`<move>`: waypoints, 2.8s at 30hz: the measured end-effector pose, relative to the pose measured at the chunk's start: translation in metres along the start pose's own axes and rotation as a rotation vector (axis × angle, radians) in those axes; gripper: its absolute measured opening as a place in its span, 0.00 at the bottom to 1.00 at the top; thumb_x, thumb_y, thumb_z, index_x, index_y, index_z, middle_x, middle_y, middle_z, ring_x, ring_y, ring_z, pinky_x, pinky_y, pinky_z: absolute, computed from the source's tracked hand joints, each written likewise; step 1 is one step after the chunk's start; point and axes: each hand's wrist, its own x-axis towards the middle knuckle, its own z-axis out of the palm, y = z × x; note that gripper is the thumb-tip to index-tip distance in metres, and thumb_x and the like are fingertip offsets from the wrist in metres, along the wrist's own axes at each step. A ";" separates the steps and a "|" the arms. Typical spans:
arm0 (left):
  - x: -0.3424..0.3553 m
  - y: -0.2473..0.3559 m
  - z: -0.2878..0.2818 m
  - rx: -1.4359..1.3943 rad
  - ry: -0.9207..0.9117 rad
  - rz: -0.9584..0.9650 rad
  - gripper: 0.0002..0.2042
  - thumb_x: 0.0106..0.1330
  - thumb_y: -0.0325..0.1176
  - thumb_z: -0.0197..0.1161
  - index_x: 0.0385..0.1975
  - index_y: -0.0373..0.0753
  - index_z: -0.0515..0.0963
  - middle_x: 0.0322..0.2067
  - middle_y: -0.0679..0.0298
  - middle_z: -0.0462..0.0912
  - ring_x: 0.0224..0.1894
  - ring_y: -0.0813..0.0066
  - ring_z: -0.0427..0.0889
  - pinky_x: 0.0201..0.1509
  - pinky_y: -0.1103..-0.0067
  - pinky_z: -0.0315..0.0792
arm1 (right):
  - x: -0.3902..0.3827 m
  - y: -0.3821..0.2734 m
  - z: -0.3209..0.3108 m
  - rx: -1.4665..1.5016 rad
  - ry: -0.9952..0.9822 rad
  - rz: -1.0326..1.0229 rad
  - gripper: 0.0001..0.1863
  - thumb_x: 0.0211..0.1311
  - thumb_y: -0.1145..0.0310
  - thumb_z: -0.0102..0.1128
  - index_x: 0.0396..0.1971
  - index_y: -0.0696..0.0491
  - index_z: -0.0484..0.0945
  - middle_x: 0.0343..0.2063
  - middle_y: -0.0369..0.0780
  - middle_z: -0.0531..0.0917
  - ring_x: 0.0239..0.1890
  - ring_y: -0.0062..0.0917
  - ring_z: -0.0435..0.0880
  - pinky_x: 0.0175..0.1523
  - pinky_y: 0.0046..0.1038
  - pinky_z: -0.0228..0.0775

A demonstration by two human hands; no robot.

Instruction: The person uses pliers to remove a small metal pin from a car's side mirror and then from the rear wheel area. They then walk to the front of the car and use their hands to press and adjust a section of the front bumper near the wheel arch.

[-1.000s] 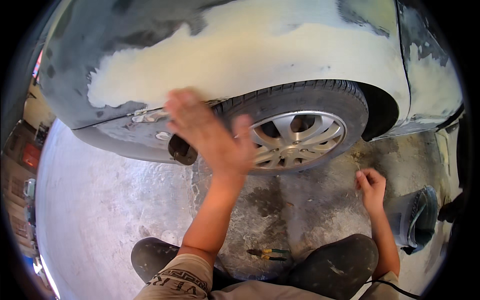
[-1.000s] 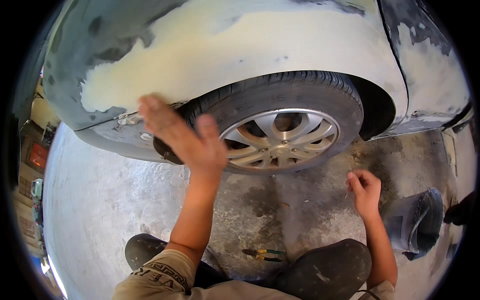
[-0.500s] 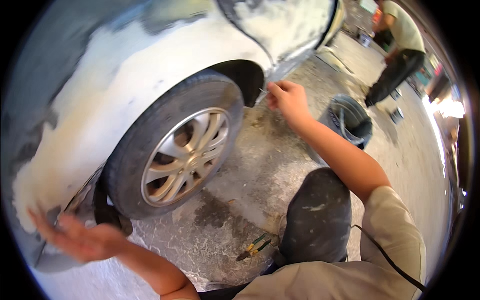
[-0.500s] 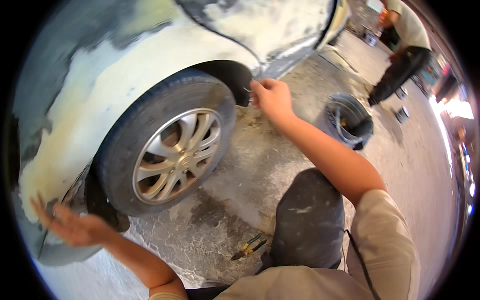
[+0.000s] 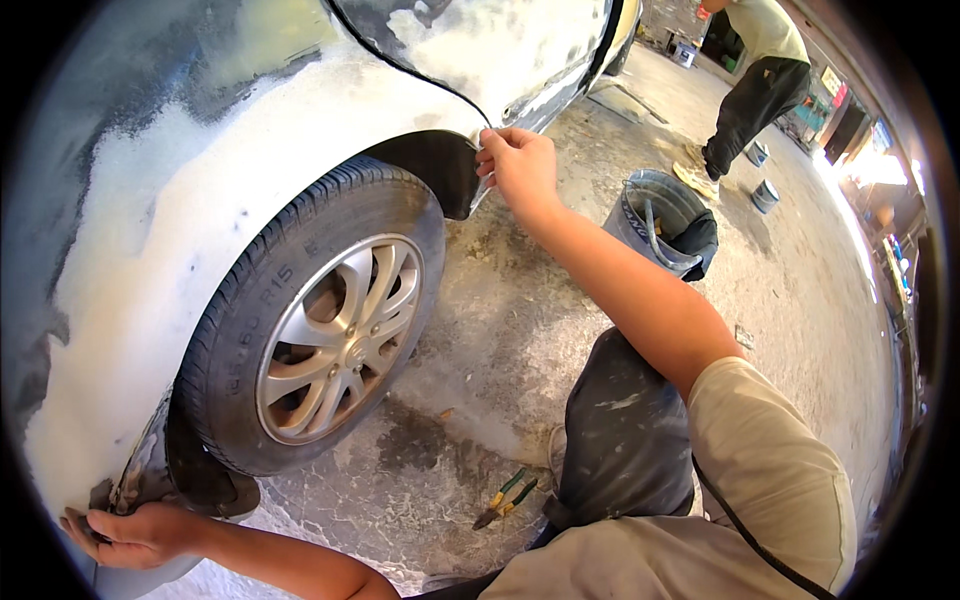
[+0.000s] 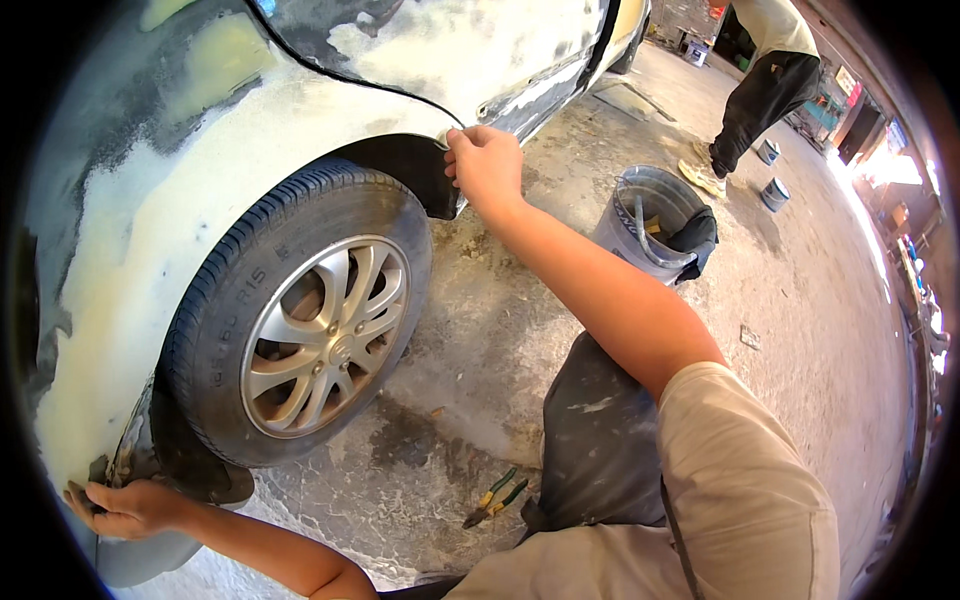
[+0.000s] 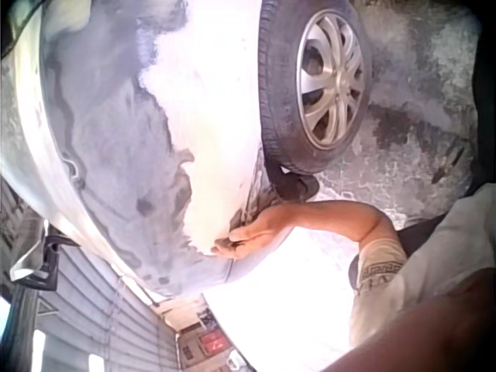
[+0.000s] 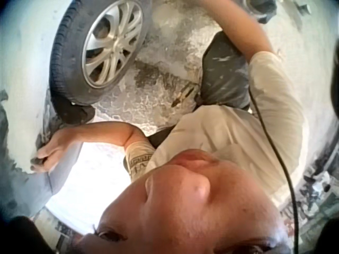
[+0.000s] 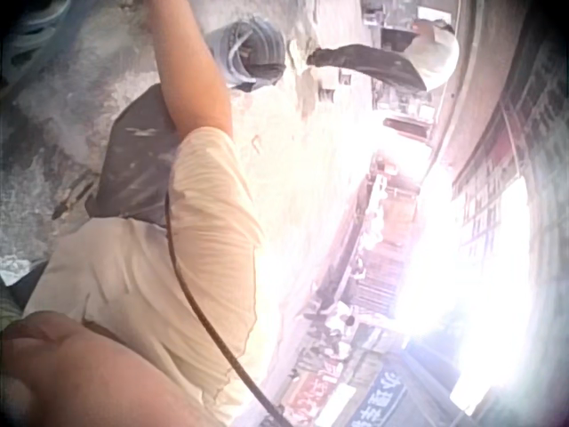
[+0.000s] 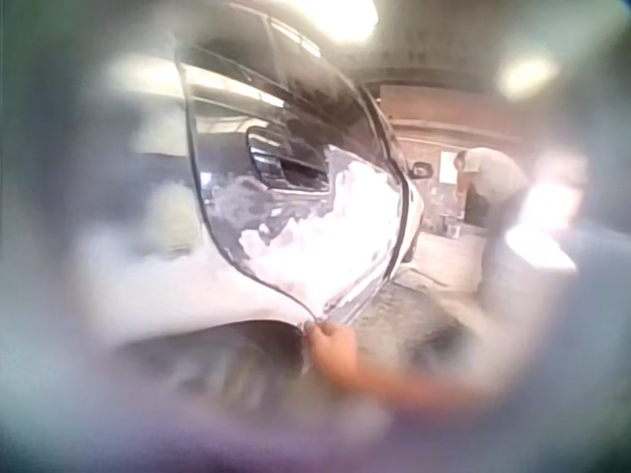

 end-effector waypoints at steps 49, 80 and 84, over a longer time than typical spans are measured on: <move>0.002 0.015 -0.002 -0.030 0.004 -0.008 0.19 0.76 0.38 0.56 0.56 0.28 0.78 0.60 0.49 0.77 0.61 0.57 0.77 0.66 0.70 0.69 | -0.055 -0.060 0.031 0.186 -0.264 -0.231 0.14 0.70 0.63 0.66 0.37 0.61 0.84 0.26 0.38 0.85 0.22 0.20 0.80 0.29 0.22 0.71; -0.006 -0.025 -0.007 -0.233 -0.011 0.071 0.12 0.75 0.32 0.61 0.49 0.31 0.81 0.43 0.59 0.87 0.39 0.75 0.83 0.48 0.83 0.74 | -0.187 -0.189 0.125 -0.322 -1.023 -0.734 0.08 0.67 0.68 0.68 0.33 0.58 0.85 0.19 0.32 0.82 0.20 0.11 0.78 0.26 0.16 0.69; -0.019 -0.031 -0.009 -0.171 -0.054 0.040 0.11 0.75 0.32 0.62 0.48 0.30 0.82 0.43 0.59 0.87 0.39 0.76 0.83 0.48 0.83 0.74 | -0.188 -0.195 0.127 -0.376 -1.024 -0.762 0.08 0.67 0.68 0.68 0.33 0.59 0.85 0.18 0.33 0.82 0.20 0.12 0.78 0.26 0.15 0.69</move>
